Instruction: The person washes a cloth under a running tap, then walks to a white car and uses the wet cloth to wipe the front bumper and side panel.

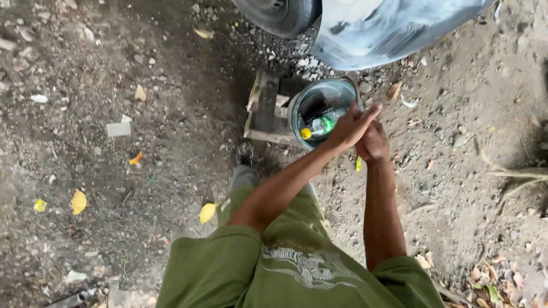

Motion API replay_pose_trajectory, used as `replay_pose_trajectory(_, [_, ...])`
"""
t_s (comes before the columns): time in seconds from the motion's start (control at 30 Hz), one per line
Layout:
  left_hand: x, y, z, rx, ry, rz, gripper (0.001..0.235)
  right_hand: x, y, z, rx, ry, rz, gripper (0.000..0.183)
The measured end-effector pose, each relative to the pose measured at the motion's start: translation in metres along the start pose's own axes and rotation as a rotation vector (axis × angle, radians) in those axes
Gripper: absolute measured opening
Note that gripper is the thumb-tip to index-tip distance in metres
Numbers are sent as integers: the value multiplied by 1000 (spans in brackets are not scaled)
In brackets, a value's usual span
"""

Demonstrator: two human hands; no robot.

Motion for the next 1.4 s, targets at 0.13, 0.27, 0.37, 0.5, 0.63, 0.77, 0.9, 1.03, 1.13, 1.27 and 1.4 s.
replay_pose_trajectory(0.13, [-31, 36, -58, -23, -1, 1, 98, 8, -1, -54, 81, -62, -3, 21])
replay_pose_trajectory(0.27, [-22, 62, -82, -102, -65, 71, 95, 14, 7, -84, 111, -94, 47, 23])
replay_pose_trajectory(0.37, [-7, 79, -79, -107, -21, 95, 90, -17, -36, -93, 169, -213, 96, 26])
replay_pose_trajectory(0.5, [3, 121, -65, -11, 40, -249, 83, 22, -12, -96, 249, -319, 455, 46])
replay_pose_trajectory(0.63, [-40, 212, -110, 4, 98, -578, 67, 25, -53, -113, 237, -386, 419, 44])
replay_pose_trajectory(0.77, [-23, 366, -197, 401, -115, -326, 44, 85, -51, -150, 114, -518, 579, 40])
replay_pose_trajectory(0.9, [-84, 494, -356, 610, 75, 129, 49, 110, -69, -187, 175, -809, 683, 41])
replay_pose_trajectory(1.03, [-62, 548, -443, 647, 348, 316, 57, 142, -64, -186, 268, -897, 826, 39])
replay_pose_trajectory(1.13, [-77, 569, -498, 731, 241, 536, 57, 142, -65, -184, 444, -1070, 600, 34])
replay_pose_trajectory(1.27, [-137, 585, -543, 682, 154, 915, 16, 174, -51, -161, 426, -1082, 601, 36])
replay_pose_trajectory(1.4, [-77, 584, -488, 699, 110, 912, 24, 158, -57, -179, 473, -1131, 484, 34])
Point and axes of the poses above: each hand's wrist, its own z-axis away from the middle knuckle, its own y-axis out of the back of the hand, x = y × z, the point moved 5 cm from there along -z, towards the middle knuckle, and after that the axes turned 5 degrees about -x, right-handed, at the moved point
